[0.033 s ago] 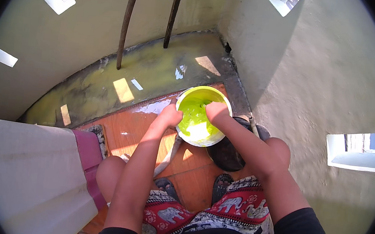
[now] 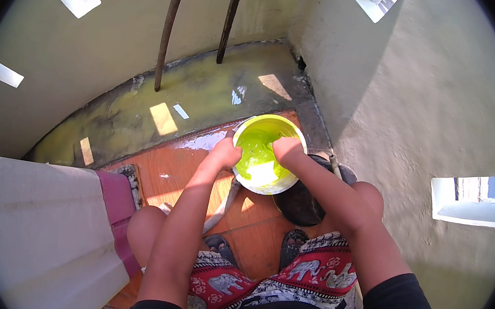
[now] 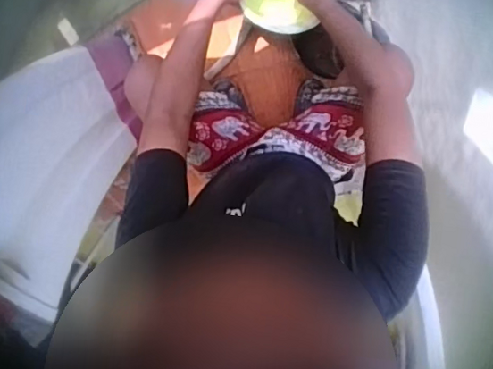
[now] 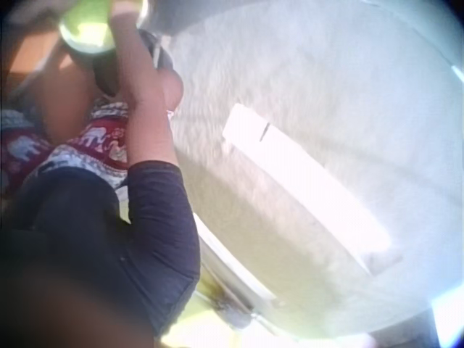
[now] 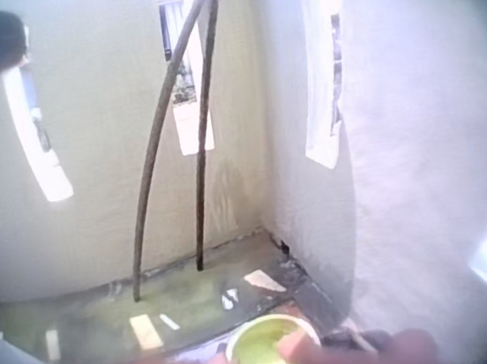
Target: The person sits on the floor and stirs green paint in a bucket with a small spatula. They then carry the bucket to another area, add water from a hose, and continue mixing the paint.
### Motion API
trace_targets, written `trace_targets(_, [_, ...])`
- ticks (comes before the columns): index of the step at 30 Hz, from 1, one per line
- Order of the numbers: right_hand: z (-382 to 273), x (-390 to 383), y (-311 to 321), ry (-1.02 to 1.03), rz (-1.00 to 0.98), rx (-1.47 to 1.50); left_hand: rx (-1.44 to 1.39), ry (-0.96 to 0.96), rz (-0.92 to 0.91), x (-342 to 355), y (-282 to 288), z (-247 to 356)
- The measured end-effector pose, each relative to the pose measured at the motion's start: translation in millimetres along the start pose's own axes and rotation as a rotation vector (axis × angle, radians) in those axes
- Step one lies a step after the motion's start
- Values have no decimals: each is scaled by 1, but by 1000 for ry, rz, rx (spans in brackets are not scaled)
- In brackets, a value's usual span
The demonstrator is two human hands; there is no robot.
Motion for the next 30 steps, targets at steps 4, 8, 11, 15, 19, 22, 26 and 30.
trace_targets(4, [-46, -21, -34, 195, -181, -37, 16, 2, -32, -14, -3, 7])
trace_targets(8, [-73, -10, -26, 165, -128, 215, -51, 62, -71, -8, -4, -2])
trace_targets(11, [-65, 11, 0, 136, -9, 292, 17, 42, -59, -2, -3, -5])
trace_targets(15, [-37, 26, 25, 99, 131, 189, -23, 45, 8, -6, 1, -7])
trace_targets(19, [-13, 17, 9, 68, 100, -12, -38, 95, 17, -12, 3, -7])
trace_targets(22, [-25, -11, -12, 223, 169, -145, 1, 92, 29, -12, 4, -4])
trace_targets(26, [-62, -31, -38, 334, 168, -161, 9, 46, 69, -13, 5, -4])
trace_targets(30, [-70, -9, -32, 195, 31, 7, 103, 96, 15, -4, 1, -9])
Point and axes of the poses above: each hand's wrist, its own x-axis towards the middle knuckle, its own y-axis out of the back of the hand, z = x × y, the point moved 10 cm from there along x, towards the middle knuckle, and after that the axes turned 11 degrees about -z, right-handed, at the moved point
